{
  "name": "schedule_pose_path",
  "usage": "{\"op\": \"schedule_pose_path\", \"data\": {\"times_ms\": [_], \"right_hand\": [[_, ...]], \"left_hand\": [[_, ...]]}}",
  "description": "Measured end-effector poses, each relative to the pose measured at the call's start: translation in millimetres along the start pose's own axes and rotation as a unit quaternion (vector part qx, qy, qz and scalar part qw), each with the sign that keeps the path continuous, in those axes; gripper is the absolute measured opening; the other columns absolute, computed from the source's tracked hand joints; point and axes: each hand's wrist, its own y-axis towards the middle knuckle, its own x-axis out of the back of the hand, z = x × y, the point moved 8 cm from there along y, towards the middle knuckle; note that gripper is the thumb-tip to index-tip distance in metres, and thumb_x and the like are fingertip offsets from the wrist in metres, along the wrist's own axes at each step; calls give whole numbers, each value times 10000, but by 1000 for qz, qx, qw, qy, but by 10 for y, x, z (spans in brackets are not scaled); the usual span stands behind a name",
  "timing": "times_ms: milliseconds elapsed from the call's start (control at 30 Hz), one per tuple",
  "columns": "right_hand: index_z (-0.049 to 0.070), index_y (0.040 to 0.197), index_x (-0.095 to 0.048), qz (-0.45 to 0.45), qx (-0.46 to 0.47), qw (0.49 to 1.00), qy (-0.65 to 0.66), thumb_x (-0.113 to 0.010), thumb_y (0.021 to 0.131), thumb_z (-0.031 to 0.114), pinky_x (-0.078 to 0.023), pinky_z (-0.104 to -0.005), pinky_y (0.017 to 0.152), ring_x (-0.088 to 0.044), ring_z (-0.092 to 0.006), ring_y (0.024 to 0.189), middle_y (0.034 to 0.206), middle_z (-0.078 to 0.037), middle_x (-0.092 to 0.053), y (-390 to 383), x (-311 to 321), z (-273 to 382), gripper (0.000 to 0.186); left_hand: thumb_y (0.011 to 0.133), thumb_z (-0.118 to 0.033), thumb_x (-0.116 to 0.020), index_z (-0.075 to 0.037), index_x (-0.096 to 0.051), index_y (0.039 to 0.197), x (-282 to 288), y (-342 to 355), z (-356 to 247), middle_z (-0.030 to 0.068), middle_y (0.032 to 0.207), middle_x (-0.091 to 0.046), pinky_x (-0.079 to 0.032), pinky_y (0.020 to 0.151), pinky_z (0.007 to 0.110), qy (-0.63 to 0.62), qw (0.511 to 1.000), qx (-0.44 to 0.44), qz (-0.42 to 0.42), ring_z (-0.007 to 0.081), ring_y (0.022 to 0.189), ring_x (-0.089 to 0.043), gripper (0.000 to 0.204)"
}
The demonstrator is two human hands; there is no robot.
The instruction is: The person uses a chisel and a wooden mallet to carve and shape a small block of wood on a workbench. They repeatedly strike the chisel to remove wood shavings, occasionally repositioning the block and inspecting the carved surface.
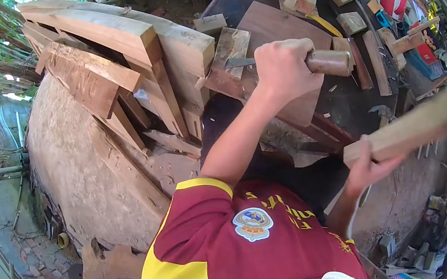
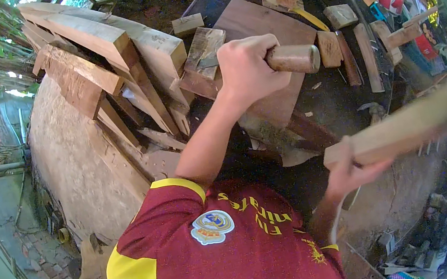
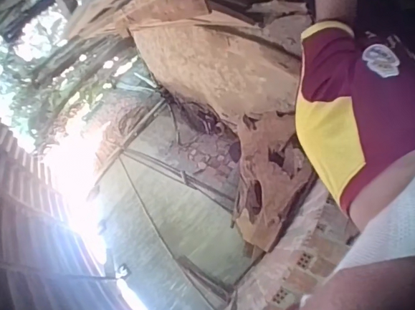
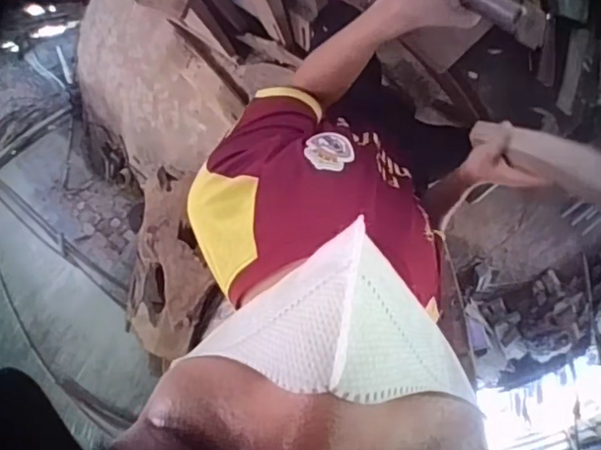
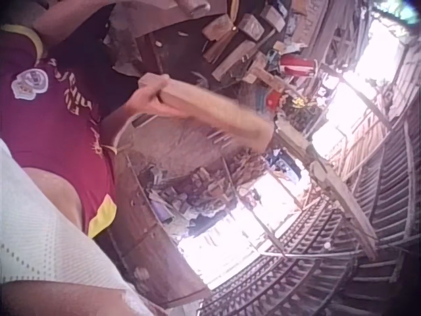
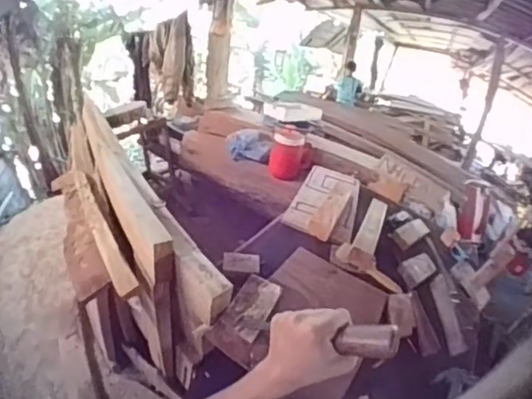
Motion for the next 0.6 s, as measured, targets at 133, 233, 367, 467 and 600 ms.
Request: {"op": "schedule_pose_path", "data": {"times_ms": [133, 233, 367, 467, 600], "right_hand": [[-70, 1415, -255, -131, -17, 988, 78, -760, 763, 19, -368, -497, 1055, -474, -349, 1203, 1328, -244, -431, -329, -141, 99, 830], [-87, 1429, -272, 261, 92, 955, -108, -693, 784, 16, -322, -475, 1096, -429, -378, 1285, 1404, -278, -401, -538, -559, 158, 776], [-94, 1428, -280, 138, 102, 980, -100, -736, 758, 21, -294, -466, 1115, -439, -365, 1282, 1425, -270, -386, -377, -256, 46, 818], [-79, 1429, -246, -8, 25, 1000, 0, -755, 752, 7, -451, -449, 967, -501, -319, 1192, 1344, -244, -421, -202, 15, 109, 851], [-68, 1412, -272, 37, 6, 999, 25, -699, 754, -15, -446, -415, 939, -502, -333, 1211, 1302, -247, -470, -276, -214, 242, 787]], "left_hand": [[507, -194, -698, -101, -573, 630, -99, -101, -32, 87, 584, -562, -455, 507, 374, -1, 1000, -14, 17, 299, 570, -605, 199], [498, -202, -706, -106, -583, 638, -116, -93, -30, 80, 591, -568, -450, 501, 374, 13, 999, -28, 27, 293, 570, -606, 210], [491, -208, -708, -109, -581, 636, -151, -96, 9, 75, 593, -572, -447, 497, 372, 27, 999, -26, 35, 285, 574, -611, 216], [494, -206, -702, -108, -575, 629, -190, -108, 5, 73, 589, -571, -446, 494, 371, 31, 999, -33, 28, 281, 572, -612, 210], [495, -184, -698, -96, -561, 618, -113, -66, -5, 90, 581, -560, -443, 490, 373, 4, 999, -33, 3, 296, 557, -600, 204]]}}
